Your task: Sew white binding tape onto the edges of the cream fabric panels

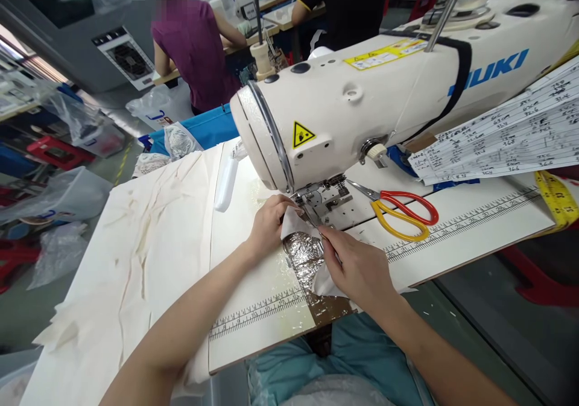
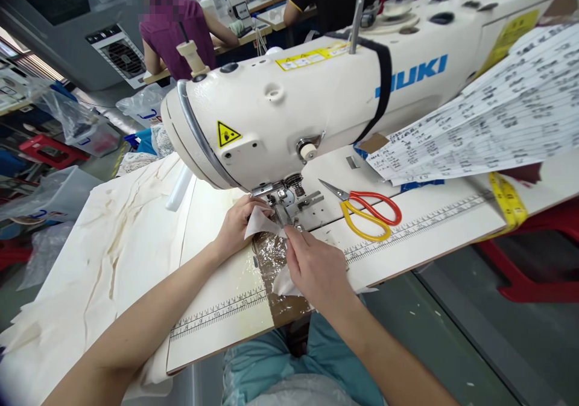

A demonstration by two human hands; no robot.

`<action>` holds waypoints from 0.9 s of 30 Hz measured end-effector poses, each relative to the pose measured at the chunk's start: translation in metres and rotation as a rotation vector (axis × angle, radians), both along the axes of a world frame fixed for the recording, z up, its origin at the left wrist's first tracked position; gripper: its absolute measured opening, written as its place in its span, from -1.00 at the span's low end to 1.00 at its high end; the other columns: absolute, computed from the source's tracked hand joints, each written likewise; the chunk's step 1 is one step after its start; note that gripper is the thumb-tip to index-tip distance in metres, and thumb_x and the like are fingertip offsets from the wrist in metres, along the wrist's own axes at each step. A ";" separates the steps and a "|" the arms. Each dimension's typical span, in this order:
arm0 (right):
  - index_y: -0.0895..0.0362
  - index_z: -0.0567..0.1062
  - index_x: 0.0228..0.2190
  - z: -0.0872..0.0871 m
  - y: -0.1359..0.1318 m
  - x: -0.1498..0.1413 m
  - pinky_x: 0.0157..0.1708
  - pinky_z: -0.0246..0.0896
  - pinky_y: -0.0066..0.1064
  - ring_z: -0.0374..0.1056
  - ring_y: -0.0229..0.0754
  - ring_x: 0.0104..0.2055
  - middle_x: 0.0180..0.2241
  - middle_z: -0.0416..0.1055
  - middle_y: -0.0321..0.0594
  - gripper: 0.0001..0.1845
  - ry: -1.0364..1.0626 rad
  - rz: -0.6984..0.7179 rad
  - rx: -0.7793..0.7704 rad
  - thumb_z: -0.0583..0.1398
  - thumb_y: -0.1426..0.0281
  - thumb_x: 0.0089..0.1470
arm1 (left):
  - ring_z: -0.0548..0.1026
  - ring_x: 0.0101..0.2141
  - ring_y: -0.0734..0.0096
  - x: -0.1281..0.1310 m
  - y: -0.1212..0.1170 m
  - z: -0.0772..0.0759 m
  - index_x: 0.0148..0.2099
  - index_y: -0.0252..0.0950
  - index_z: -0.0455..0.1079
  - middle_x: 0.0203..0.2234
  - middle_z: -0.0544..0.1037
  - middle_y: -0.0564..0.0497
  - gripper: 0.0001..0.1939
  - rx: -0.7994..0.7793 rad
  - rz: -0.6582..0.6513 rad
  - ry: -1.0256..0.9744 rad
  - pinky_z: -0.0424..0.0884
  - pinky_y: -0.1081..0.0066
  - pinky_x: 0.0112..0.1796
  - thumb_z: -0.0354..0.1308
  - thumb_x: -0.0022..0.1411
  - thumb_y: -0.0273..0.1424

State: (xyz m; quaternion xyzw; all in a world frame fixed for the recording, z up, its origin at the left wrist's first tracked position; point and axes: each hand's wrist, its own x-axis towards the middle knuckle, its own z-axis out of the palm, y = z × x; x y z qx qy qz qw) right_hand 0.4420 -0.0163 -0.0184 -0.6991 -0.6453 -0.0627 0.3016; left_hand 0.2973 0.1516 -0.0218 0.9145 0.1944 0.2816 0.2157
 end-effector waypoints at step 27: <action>0.20 0.52 -0.06 -0.004 -0.003 -0.003 -0.55 0.09 -0.39 0.50 -0.22 -0.46 -0.30 0.63 -0.20 -0.68 -0.027 -0.033 0.038 0.02 0.46 0.29 | 0.52 -0.23 0.29 0.001 0.007 0.000 -0.24 -0.26 0.45 -0.26 0.55 -0.07 -0.80 -0.072 0.050 0.057 0.47 0.30 -0.22 0.08 0.33 -0.28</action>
